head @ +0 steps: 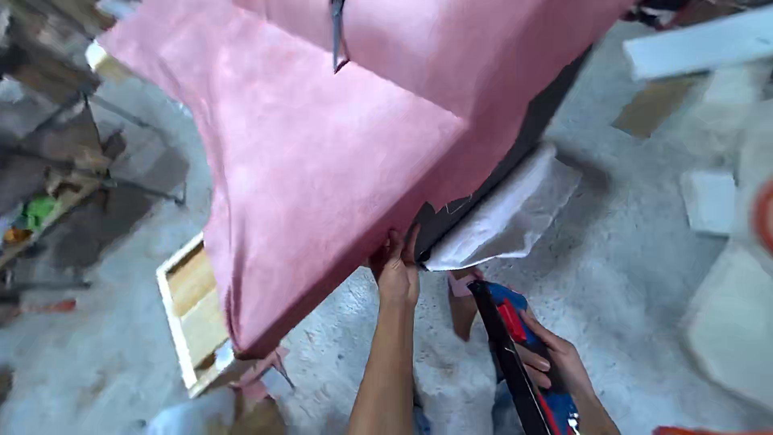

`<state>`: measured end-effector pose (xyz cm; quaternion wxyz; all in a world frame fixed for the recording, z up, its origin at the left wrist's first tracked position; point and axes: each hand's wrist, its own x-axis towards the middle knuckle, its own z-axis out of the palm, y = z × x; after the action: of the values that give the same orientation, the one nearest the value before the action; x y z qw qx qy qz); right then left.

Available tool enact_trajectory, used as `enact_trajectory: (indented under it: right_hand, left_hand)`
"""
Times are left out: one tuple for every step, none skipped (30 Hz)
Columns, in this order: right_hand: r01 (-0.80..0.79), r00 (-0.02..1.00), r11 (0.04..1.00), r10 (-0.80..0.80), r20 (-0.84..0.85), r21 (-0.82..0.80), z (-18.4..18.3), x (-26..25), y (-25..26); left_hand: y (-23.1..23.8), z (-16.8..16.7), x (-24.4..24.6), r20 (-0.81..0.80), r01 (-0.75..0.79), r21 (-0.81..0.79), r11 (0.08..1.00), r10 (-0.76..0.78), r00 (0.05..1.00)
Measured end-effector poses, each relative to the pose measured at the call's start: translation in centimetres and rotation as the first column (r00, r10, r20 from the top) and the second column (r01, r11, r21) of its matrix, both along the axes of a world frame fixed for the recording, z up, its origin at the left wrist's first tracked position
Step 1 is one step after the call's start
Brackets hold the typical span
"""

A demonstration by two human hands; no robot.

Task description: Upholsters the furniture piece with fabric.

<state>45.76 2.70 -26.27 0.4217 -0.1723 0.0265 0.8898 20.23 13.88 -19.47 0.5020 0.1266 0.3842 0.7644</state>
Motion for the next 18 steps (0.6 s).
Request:
enact_trajectory:
  right_hand:
    - [-0.034, 0.998, 0.999, 0.034, -0.053, -0.008, 0.2, 1.2, 1.7]
    - [-0.072, 0.992, 0.997, 0.068, -0.104, -0.035, 0.5, 2.2, 2.9]
    - [-0.105, 0.985, 0.993, 0.097, -0.143, -0.054, 0.7, 3.1, 3.9]
    - [-0.136, 0.976, 0.989, 0.125, -0.181, -0.055, 0.9, 3.7, 5.1]
    - [-0.17, 0.964, 0.984, 0.155, -0.216, -0.051, 1.1, 4.2, 6.4]
    - [-0.198, 0.952, 0.979, 0.182, -0.245, -0.044, 1.2, 4.4, 7.6]
    - [-0.222, 0.943, 0.974, 0.204, -0.263, -0.039, 1.4, 4.5, 8.7]
    - [-0.241, 0.935, 0.97, 0.222, -0.277, -0.038, 1.6, 4.5, 9.5]
    - [-0.261, 0.928, 0.964, 0.239, -0.287, -0.041, 1.8, 4.3, 10.3]
    - [-0.285, 0.917, 0.958, 0.262, -0.301, -0.036, 2.0, 3.8, 10.9]
    - [-0.31, 0.902, 0.95, 0.285, -0.325, -0.027, 2.2, 3.1, 11.5]
    - [-0.331, 0.884, 0.944, 0.304, -0.355, -0.015, 2.3, 2.3, 12.0]
    - [-0.343, 0.87, 0.939, 0.316, -0.378, -0.002, 2.3, 1.3, 12.3]
    - [-0.351, 0.857, 0.936, 0.327, -0.398, 0.013, 2.0, 0.1, 12.6]
    - [-0.346, 0.854, 0.938, 0.326, -0.406, 0.024, 1.6, -1.2, 12.9]
    - [-0.337, 0.86, 0.941, 0.317, -0.4, 0.021, 1.1, -2.5, 13.0]
    - [-0.327, 0.862, 0.945, 0.307, -0.403, 0.019, 0.4, -4.0, 13.1]
    - [-0.318, 0.863, 0.948, 0.3, -0.407, 0.026, -0.3, -5.5, 13.3]
  left_hand:
    - [0.7, 0.0, 0.9, -0.012, -0.088, -0.009, 0.996, 0.088, 0.996]
    - [1.0, 0.3, 1.8, -0.04, -0.173, -0.049, 0.984, 0.171, 0.984]
    - [1.1, 0.8, 2.7, -0.062, -0.24, -0.113, 0.964, 0.235, 0.97]
    - [1.3, 1.7, 3.6, -0.067, -0.293, -0.18, 0.939, 0.286, 0.956]
    - [1.7, 2.5, 4.3, -0.066, -0.339, -0.232, 0.912, 0.333, 0.941]
    - [2.1, 3.1, 4.9, -0.077, -0.383, -0.267, 0.884, 0.376, 0.923]
    - [2.4, 3.3, 5.5, -0.116, -0.414, -0.274, 0.868, 0.397, 0.91]
    - [2.4, 2.8, 6.1, -0.194, -0.432, -0.253, 0.866, 0.392, 0.899]
    - [2.1, 2.1, 6.6, -0.294, -0.435, -0.221, 0.873, 0.365, 0.883]
    - [1.4, 1.2, 6.9, -0.385, -0.423, -0.209, 0.882, 0.323, 0.864]
    - [1.0, 0.4, 6.9, -0.44, -0.412, -0.196, 0.89, 0.295, 0.848]
    - [0.8, -0.4, 6.8, -0.462, -0.387, -0.186, 0.903, 0.268, 0.845]
    - [0.9, -0.9, 6.3, -0.478, -0.365, -0.173, 0.915, 0.245, 0.843]
    - [1.4, -1.5, 5.5, -0.487, -0.355, -0.139, 0.924, 0.249, 0.837]
    - [2.3, -2.2, 4.5, -0.494, -0.356, -0.081, 0.931, 0.273, 0.826]
    - [3.0, -2.8, 3.5, -0.512, -0.367, -0.015, 0.93, 0.308, 0.802]
    - [3.4, -3.3, 2.5, -0.548, -0.364, 0.041, 0.93, 0.326, 0.77]
    - [3.6, -3.4, 1.6, -0.6, -0.357, 0.078, 0.931, 0.33, 0.729]
